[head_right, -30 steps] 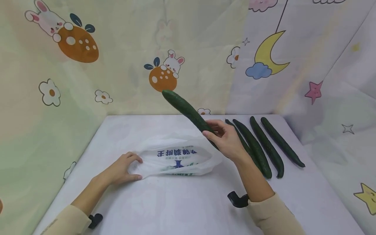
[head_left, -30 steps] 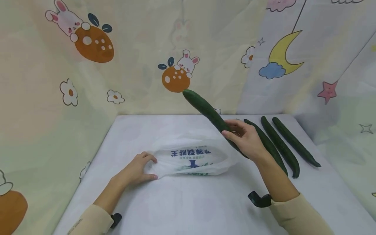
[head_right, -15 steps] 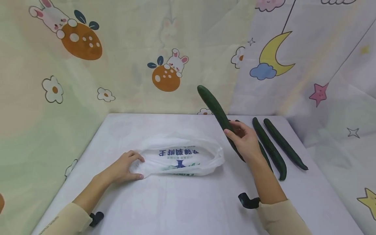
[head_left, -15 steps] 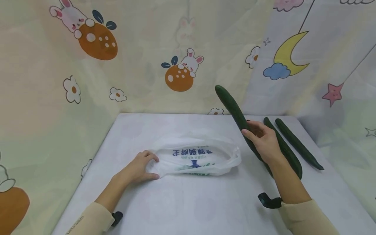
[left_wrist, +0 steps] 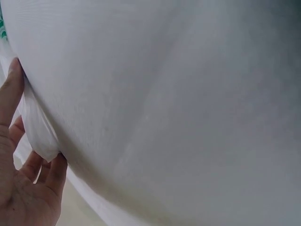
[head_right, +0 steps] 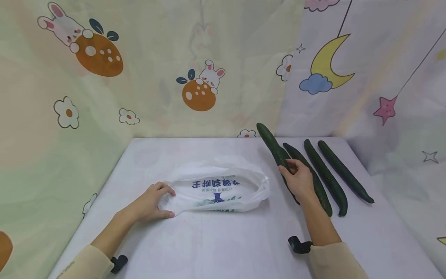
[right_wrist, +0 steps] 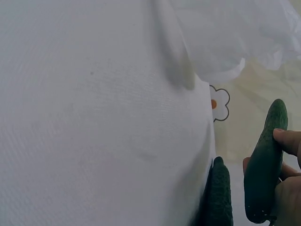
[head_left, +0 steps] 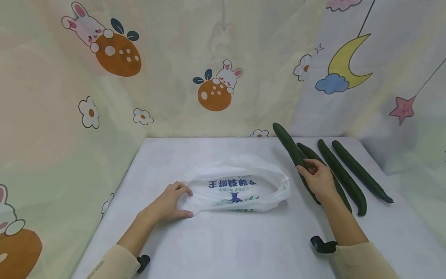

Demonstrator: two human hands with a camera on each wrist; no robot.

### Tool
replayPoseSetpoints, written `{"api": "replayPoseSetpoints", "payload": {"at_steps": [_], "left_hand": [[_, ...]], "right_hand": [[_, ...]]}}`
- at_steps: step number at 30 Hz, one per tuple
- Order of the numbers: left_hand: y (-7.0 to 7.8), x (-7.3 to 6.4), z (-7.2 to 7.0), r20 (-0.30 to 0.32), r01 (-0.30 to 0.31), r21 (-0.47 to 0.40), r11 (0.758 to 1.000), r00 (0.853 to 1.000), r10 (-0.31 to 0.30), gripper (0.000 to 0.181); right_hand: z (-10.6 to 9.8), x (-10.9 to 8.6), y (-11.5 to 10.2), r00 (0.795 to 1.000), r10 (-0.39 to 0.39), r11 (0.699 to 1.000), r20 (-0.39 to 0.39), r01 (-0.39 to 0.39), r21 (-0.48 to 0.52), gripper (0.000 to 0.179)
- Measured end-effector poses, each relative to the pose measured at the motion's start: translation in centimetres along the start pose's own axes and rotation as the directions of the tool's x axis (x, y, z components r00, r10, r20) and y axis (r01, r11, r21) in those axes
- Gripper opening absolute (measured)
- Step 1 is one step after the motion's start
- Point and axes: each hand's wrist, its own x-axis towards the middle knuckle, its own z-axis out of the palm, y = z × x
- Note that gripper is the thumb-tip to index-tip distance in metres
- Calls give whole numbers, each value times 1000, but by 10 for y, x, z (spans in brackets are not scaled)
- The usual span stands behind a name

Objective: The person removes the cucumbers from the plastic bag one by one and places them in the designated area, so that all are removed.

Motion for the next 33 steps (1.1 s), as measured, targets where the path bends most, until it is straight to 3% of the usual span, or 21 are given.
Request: {"api": "replayPoseSetpoints", "payload": {"at_steps": [5, 12, 17, 33], "left_hand": [[0, 1, 1, 1, -1, 0, 1000, 1000, 1, 61], [2, -2, -1, 1, -4, -8, 1000, 1000, 4, 60], [3, -2, 1, 1, 3, -7, 1000, 1000, -3, 60], [4, -1, -3, 8, 14, -2, 1000, 1000, -14, 59]], "right_hand": [[7, 5, 5, 999, 32, 997, -17, -33, -72, 59], [19, 7, 13, 1000, 11, 979, -15, -14, -203, 53], [22, 9, 13, 999, -45, 972, -14, 40, -232, 49], [31, 8, 19, 993, -90, 952, -71, 65, -300, 51]]}}
